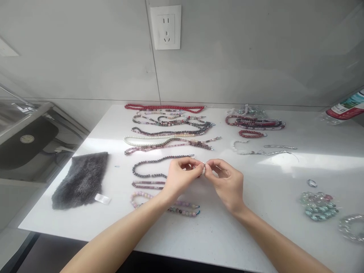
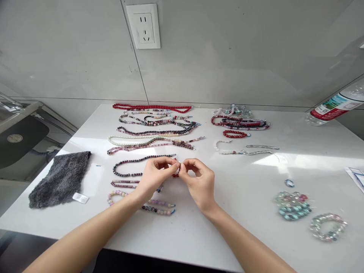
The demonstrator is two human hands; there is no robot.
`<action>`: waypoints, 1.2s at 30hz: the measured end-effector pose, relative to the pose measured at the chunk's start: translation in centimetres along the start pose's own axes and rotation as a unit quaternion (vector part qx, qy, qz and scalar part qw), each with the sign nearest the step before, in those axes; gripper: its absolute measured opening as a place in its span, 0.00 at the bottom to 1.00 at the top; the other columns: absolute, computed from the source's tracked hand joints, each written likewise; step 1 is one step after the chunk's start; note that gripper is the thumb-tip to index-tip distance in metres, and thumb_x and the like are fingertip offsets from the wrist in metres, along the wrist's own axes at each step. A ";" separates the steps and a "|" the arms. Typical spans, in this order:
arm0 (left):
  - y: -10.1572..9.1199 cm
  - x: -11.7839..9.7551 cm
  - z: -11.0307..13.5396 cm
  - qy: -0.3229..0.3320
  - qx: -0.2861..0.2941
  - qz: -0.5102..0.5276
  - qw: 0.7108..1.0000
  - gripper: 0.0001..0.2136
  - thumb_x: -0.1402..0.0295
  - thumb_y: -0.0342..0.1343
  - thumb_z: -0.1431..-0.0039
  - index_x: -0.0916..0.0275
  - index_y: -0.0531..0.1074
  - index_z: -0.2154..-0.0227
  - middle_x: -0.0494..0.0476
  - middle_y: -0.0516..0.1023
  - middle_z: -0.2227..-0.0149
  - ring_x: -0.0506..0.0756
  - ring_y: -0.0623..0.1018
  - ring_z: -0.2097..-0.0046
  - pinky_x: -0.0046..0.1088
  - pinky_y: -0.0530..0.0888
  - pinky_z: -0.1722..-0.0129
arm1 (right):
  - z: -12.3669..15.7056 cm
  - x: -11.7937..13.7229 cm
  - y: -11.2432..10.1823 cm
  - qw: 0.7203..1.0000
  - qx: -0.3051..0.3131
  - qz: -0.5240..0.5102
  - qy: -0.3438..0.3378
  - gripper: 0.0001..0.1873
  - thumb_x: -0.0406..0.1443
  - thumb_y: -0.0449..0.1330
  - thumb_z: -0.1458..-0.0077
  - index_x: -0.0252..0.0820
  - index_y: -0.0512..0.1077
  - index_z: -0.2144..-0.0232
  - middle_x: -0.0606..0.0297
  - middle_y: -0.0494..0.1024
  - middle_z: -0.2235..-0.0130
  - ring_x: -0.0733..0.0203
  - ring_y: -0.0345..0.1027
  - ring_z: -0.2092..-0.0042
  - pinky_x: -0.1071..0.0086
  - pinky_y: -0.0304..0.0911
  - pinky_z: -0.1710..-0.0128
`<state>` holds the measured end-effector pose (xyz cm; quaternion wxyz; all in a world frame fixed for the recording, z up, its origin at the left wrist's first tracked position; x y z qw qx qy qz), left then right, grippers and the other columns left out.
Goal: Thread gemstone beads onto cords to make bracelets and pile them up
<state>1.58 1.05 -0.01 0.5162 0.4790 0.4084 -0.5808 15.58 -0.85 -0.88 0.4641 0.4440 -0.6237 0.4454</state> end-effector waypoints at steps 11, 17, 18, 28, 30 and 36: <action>-0.1 0.3 -0.3 0.000 0.010 0.038 0.999 0.06 0.66 0.63 0.50 0.64 0.78 0.74 0.54 0.77 0.74 0.49 0.71 0.73 0.24 0.68 0.72 | 0.1 -0.1 0.0 0.997 0.006 0.053 -0.058 0.03 0.32 0.62 0.46 0.41 0.72 0.72 0.66 0.74 0.71 0.62 0.68 0.68 0.68 0.68 0.66; -0.1 0.4 -0.4 -0.001 0.022 0.049 0.999 0.05 0.67 0.62 0.51 0.64 0.77 0.74 0.54 0.76 0.73 0.49 0.72 0.72 0.25 0.69 0.70 | 0.3 -0.3 -0.2 0.993 0.009 0.080 -0.087 0.02 0.32 0.62 0.44 0.42 0.72 0.70 0.65 0.73 0.70 0.62 0.68 0.68 0.67 0.67 0.64; 0.0 0.4 -0.4 0.001 0.019 0.051 0.999 0.05 0.68 0.62 0.51 0.64 0.77 0.74 0.54 0.76 0.73 0.49 0.72 0.72 0.25 0.69 0.70 | 0.3 -0.4 -0.1 0.992 0.009 0.082 -0.092 0.02 0.32 0.62 0.44 0.42 0.72 0.70 0.65 0.73 0.70 0.62 0.67 0.68 0.66 0.66 0.64; 0.3 0.8 -0.5 -0.007 -0.020 0.060 0.998 0.02 0.71 0.61 0.56 0.64 0.76 0.76 0.51 0.72 0.76 0.47 0.67 0.74 0.23 0.66 0.73 | 0.0 -0.5 0.6 0.972 -0.012 0.153 -0.179 0.06 0.32 0.62 0.45 0.43 0.69 0.72 0.66 0.72 0.71 0.61 0.66 0.69 0.65 0.64 0.66; 0.3 0.8 -0.6 -0.009 -0.021 0.062 0.998 0.02 0.71 0.61 0.56 0.64 0.75 0.77 0.51 0.72 0.77 0.48 0.67 0.74 0.23 0.66 0.73 | 0.0 -0.5 0.7 0.970 -0.013 0.159 -0.184 0.06 0.32 0.62 0.45 0.43 0.69 0.72 0.66 0.72 0.72 0.61 0.67 0.69 0.65 0.65 0.66; 0.4 0.7 -0.6 -0.011 -0.026 0.066 0.997 0.03 0.71 0.61 0.57 0.64 0.75 0.77 0.49 0.70 0.78 0.47 0.66 0.74 0.23 0.65 0.74 | 0.1 -0.7 0.8 0.977 -0.007 0.146 -0.157 0.05 0.34 0.62 0.44 0.44 0.69 0.72 0.65 0.72 0.71 0.60 0.66 0.68 0.65 0.65 0.66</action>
Point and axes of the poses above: each hand's wrist, its own z-axis away from the middle knuckle, its own y-axis out of the palm, x = y × z, the point moved 1 cm from there along -z, towards the middle knuckle
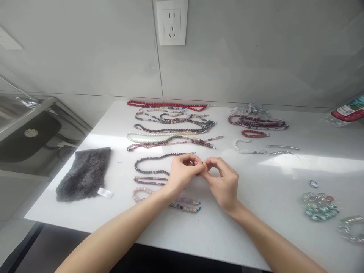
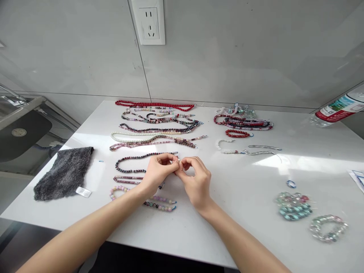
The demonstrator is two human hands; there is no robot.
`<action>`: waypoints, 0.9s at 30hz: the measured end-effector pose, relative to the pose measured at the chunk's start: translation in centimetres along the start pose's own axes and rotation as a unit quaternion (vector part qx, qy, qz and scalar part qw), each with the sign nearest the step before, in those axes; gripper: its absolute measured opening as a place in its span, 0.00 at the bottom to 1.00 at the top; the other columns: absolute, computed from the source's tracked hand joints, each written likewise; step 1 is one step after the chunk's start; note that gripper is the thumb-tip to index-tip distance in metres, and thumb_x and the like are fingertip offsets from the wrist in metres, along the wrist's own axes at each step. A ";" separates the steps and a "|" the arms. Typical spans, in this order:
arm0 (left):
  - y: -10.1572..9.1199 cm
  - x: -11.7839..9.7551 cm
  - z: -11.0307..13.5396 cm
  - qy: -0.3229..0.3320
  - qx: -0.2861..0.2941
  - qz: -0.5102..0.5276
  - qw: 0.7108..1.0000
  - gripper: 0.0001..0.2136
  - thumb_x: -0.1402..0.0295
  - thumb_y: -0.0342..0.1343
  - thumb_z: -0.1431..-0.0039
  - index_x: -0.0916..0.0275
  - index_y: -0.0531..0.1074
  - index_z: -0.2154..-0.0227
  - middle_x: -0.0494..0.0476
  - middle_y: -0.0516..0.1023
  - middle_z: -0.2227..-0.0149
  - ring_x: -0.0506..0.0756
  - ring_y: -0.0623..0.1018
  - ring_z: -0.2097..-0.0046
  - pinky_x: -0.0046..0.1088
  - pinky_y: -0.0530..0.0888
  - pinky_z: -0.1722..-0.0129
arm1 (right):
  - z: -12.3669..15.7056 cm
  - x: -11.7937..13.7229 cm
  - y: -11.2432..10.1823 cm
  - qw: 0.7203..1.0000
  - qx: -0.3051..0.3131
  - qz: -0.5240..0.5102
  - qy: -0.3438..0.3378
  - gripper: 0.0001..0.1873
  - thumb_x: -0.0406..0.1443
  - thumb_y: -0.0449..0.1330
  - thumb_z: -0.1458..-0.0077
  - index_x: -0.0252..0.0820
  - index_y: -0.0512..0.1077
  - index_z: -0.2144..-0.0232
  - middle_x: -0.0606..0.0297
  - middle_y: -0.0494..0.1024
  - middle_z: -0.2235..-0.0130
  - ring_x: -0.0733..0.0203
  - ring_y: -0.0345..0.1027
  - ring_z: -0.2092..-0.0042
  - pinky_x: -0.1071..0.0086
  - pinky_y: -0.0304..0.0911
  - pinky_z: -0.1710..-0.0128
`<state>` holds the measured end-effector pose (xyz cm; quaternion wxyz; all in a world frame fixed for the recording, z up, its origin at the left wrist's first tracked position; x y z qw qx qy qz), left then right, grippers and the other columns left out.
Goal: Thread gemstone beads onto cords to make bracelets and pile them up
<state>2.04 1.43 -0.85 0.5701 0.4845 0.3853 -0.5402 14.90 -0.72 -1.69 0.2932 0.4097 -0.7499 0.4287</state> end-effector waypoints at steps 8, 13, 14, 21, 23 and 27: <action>-0.2 -0.3 0.2 -0.001 0.026 0.003 1.000 0.04 0.68 0.61 0.52 0.64 0.75 0.74 0.51 0.72 0.76 0.49 0.70 0.73 0.24 0.69 0.71 | -0.3 0.5 -0.2 0.985 0.005 -0.110 0.135 0.05 0.36 0.63 0.46 0.41 0.71 0.72 0.65 0.73 0.71 0.61 0.69 0.68 0.67 0.69 0.65; -0.2 -0.9 0.6 0.023 0.026 -0.033 0.999 0.07 0.65 0.59 0.48 0.63 0.76 0.72 0.52 0.74 0.74 0.48 0.70 0.72 0.24 0.69 0.70 | -0.6 0.7 -0.6 0.966 -0.005 -0.163 0.200 0.08 0.39 0.64 0.48 0.40 0.71 0.72 0.64 0.74 0.71 0.61 0.71 0.68 0.68 0.70 0.65; -0.2 -0.9 0.6 0.027 0.022 -0.037 0.999 0.06 0.65 0.60 0.48 0.63 0.76 0.72 0.52 0.74 0.74 0.48 0.70 0.72 0.24 0.69 0.70 | -0.6 0.6 -0.6 0.964 -0.006 -0.166 0.206 0.09 0.40 0.64 0.48 0.40 0.71 0.72 0.64 0.74 0.70 0.61 0.71 0.67 0.68 0.70 0.65; -0.1 -0.9 0.6 0.060 0.022 -0.052 0.997 0.04 0.68 0.59 0.49 0.62 0.74 0.73 0.51 0.72 0.73 0.49 0.69 0.70 0.24 0.68 0.69 | -0.6 0.4 -0.8 0.964 -0.003 -0.163 0.208 0.08 0.39 0.65 0.49 0.40 0.72 0.72 0.64 0.75 0.71 0.60 0.70 0.67 0.68 0.70 0.64; -0.1 -0.7 0.5 0.066 0.023 -0.062 0.996 0.03 0.69 0.59 0.49 0.62 0.75 0.73 0.51 0.72 0.73 0.49 0.68 0.70 0.24 0.67 0.69 | -0.5 0.5 -0.7 0.966 0.002 -0.164 0.198 0.07 0.37 0.65 0.49 0.40 0.72 0.72 0.64 0.75 0.70 0.60 0.70 0.66 0.69 0.70 0.64; -0.1 -0.5 0.5 0.074 0.016 -0.080 0.994 0.03 0.69 0.58 0.48 0.63 0.75 0.72 0.51 0.73 0.73 0.48 0.65 0.71 0.23 0.65 0.70 | -0.5 0.7 -0.6 0.969 0.005 -0.165 0.186 0.05 0.36 0.65 0.48 0.40 0.73 0.71 0.64 0.75 0.70 0.62 0.70 0.66 0.71 0.69 0.63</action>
Point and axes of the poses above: each hand's wrist, its own z-axis away from the middle knuckle, its own y-axis out of the palm, x = y × z, the point moved 1 cm from there along -z, towards the middle knuckle
